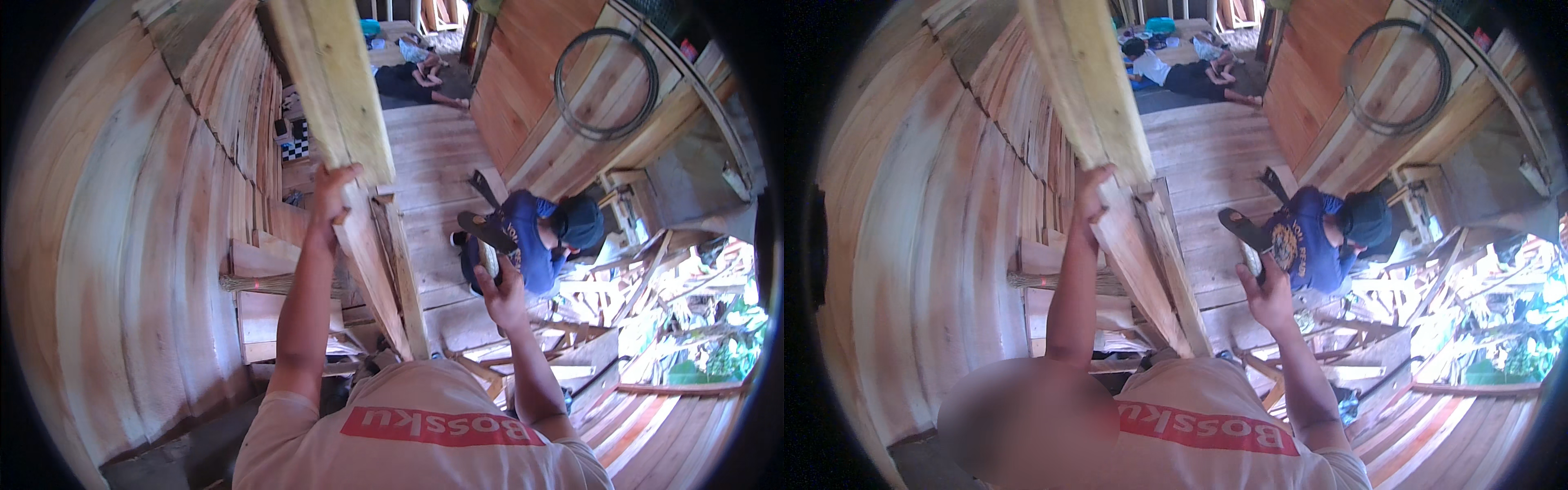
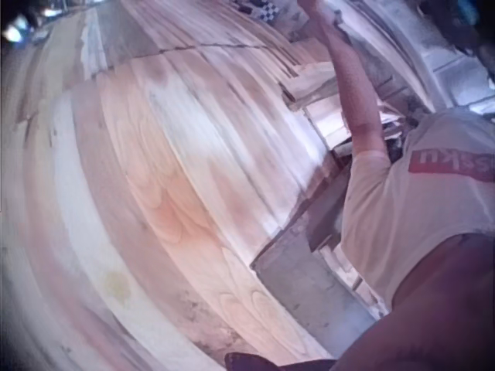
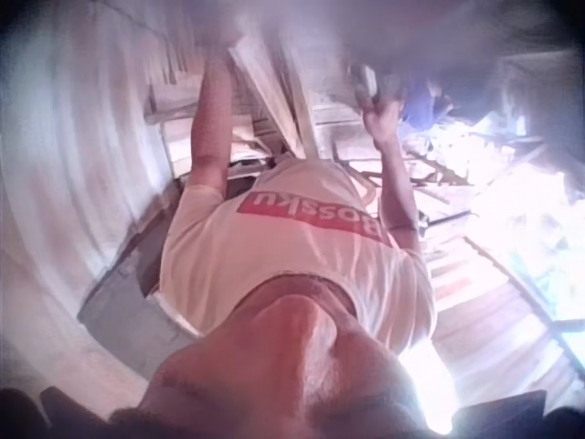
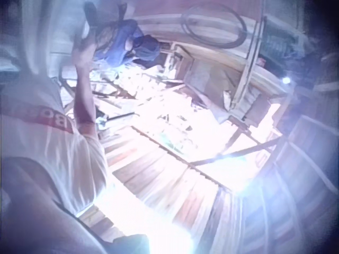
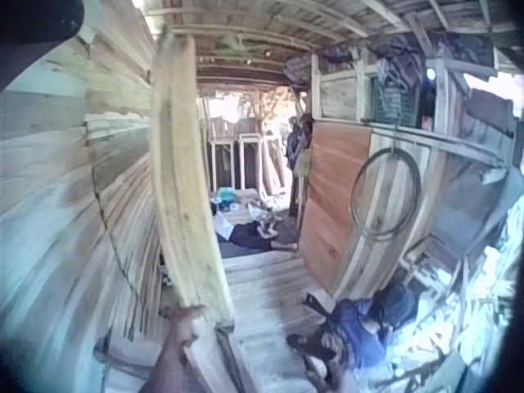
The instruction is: The person uses a metal bar and a hammer to split a piece of wood on a workbench. They repeatedly strike the bar to drive it through the wood, then remove the split pieces and repeat the process with another piece.
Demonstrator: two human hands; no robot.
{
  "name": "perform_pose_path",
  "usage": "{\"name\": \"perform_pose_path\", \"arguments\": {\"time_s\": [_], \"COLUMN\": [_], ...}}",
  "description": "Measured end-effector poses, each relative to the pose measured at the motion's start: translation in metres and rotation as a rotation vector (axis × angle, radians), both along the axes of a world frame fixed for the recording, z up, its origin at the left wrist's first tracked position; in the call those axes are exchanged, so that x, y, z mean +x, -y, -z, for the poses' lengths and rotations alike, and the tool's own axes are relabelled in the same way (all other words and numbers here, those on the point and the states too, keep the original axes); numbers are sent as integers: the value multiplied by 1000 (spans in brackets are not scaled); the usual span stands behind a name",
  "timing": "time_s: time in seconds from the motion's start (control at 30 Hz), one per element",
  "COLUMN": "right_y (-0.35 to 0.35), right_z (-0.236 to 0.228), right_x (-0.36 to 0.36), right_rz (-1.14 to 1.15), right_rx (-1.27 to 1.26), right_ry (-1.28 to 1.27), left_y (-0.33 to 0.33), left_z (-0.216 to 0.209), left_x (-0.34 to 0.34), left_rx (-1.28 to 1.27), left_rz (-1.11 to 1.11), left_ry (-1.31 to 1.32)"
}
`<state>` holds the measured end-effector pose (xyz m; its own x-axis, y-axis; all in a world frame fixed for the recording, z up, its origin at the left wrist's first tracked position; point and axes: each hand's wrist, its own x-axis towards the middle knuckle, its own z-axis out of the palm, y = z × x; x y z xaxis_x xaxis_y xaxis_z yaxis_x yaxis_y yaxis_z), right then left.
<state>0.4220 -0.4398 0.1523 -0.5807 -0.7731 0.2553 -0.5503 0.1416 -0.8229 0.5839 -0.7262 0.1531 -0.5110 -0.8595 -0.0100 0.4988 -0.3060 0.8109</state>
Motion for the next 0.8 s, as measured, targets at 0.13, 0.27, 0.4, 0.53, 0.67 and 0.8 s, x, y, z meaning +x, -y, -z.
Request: {"name": "perform_pose_path", "arguments": {"time_s": [0.13, 0.27, 0.4, 0.53, 0.67, 0.8], "right_y": [-64, -111, -150, -155, -173, -176], "right_z": [75, 124, 172, 160, 168, 179], "right_x": [-12, 2, 12, 20, 23, 20], "right_rz": [118, 166, 243, 304, 358, 361], "right_rx": [275, 307, 243, 383, 479, 508], "right_ry": [297, 512, 645, 747, 731, 696], "left_y": [-5, 1, 0, 3, 3, -7], "left_z": [-37, -48, -50, -51, -50, -53], "left_x": [7, 19, 23, 24, 18, 25], "left_rx": [-7, -110, -132, -260, -325, -288], "left_rz": [17, 49, 100, 130, 337, 293], "left_ry": [-209, -281, -294, -409, -603, -653]}}
